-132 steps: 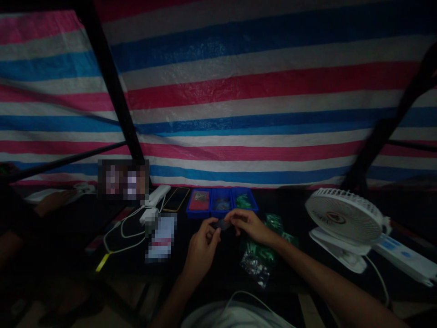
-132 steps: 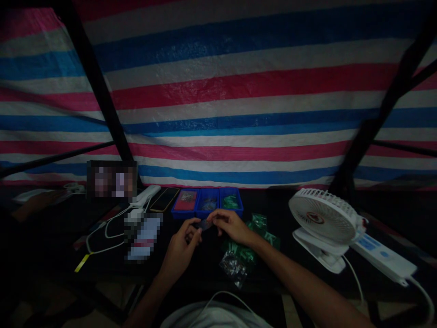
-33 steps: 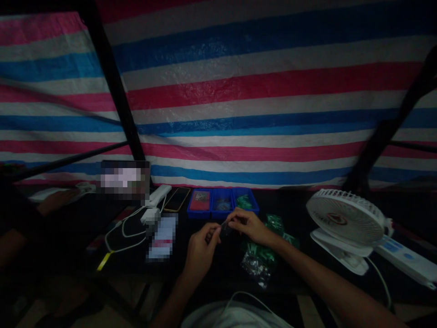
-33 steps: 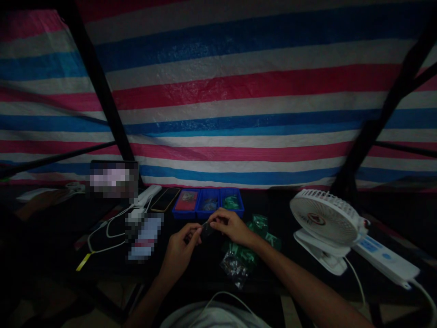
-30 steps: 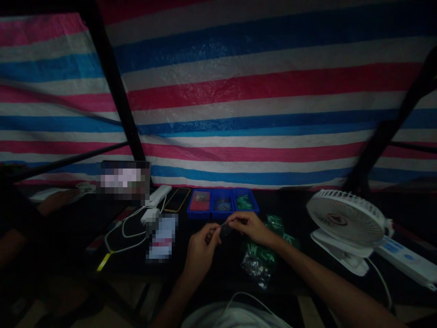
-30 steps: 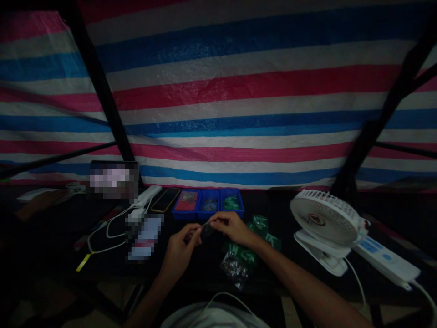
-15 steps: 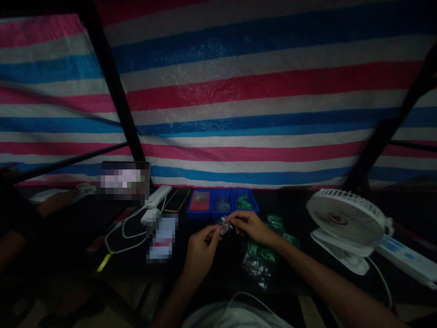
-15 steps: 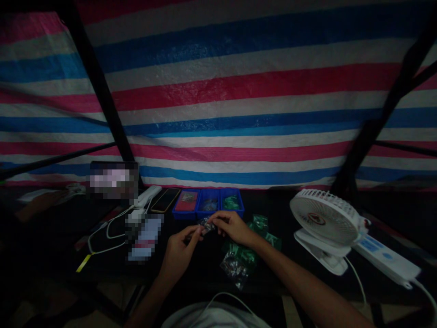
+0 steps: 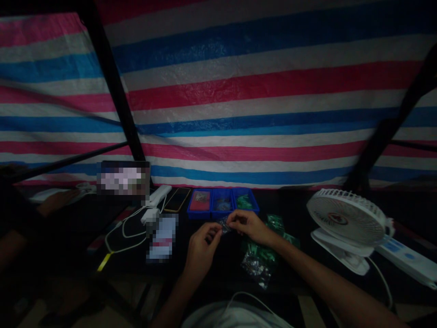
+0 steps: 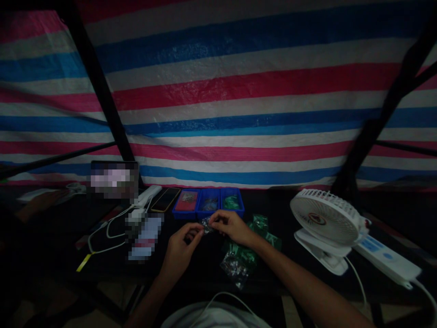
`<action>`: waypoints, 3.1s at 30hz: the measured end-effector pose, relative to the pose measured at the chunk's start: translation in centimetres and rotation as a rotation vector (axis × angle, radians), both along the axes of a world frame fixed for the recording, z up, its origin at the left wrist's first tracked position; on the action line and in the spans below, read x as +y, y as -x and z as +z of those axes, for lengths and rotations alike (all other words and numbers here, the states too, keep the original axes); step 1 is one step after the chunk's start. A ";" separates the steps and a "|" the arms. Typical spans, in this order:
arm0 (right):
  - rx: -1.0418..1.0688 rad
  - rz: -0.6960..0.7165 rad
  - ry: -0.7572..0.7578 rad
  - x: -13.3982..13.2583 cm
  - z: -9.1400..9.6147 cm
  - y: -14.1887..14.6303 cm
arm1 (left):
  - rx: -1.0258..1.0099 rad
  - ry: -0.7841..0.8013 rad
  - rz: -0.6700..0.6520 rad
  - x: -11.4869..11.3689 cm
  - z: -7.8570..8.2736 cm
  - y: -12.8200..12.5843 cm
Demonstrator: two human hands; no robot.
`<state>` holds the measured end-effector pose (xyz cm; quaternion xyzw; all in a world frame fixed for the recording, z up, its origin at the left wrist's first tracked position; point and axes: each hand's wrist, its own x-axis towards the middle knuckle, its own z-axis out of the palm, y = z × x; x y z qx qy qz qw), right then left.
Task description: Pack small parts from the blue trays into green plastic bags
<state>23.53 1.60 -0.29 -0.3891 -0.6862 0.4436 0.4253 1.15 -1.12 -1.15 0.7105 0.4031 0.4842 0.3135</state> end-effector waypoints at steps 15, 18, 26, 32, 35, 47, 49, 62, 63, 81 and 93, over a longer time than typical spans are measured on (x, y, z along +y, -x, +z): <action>0.050 0.018 0.010 0.0 -0.3 0.1 | -0.016 0.039 0.012 0.1 -0.2 -0.2; 0.010 0.020 -0.022 -0.1 0.0 0.2 | 0.015 0.005 0.013 0.0 -0.2 -0.1; -0.014 -0.012 -0.002 -0.2 0.1 0.0 | 0.027 0.009 0.027 -0.4 0.3 0.0; 0.080 0.043 0.031 -0.5 0.5 0.2 | 0.002 0.047 -0.001 -0.4 0.6 0.1; 0.082 0.019 0.021 -0.5 0.6 0.2 | -0.008 0.050 -0.002 -0.3 0.3 0.2; 0.028 0.006 -0.005 -0.4 0.3 0.0 | -0.018 -0.036 0.006 0.0 0.0 0.2; 0.022 0.011 -0.022 -0.5 0.4 0.0 | -0.018 -0.044 0.007 0.1 0.0 0.3; 0.037 0.035 -0.045 -0.6 0.6 0.0 | -0.037 0.015 0.070 0.2 -0.6 0.2; 0.039 0.032 -0.034 -0.6 0.6 0.0 | -0.047 0.020 0.067 0.2 -0.6 0.1; 0.045 0.007 0.013 -0.4 0.2 0.2 | 0.037 0.054 0.049 -0.2 0.1 0.0; 0.084 0.017 0.008 -0.4 0.3 0.4 | 0.019 0.062 0.052 -0.2 0.0 0.0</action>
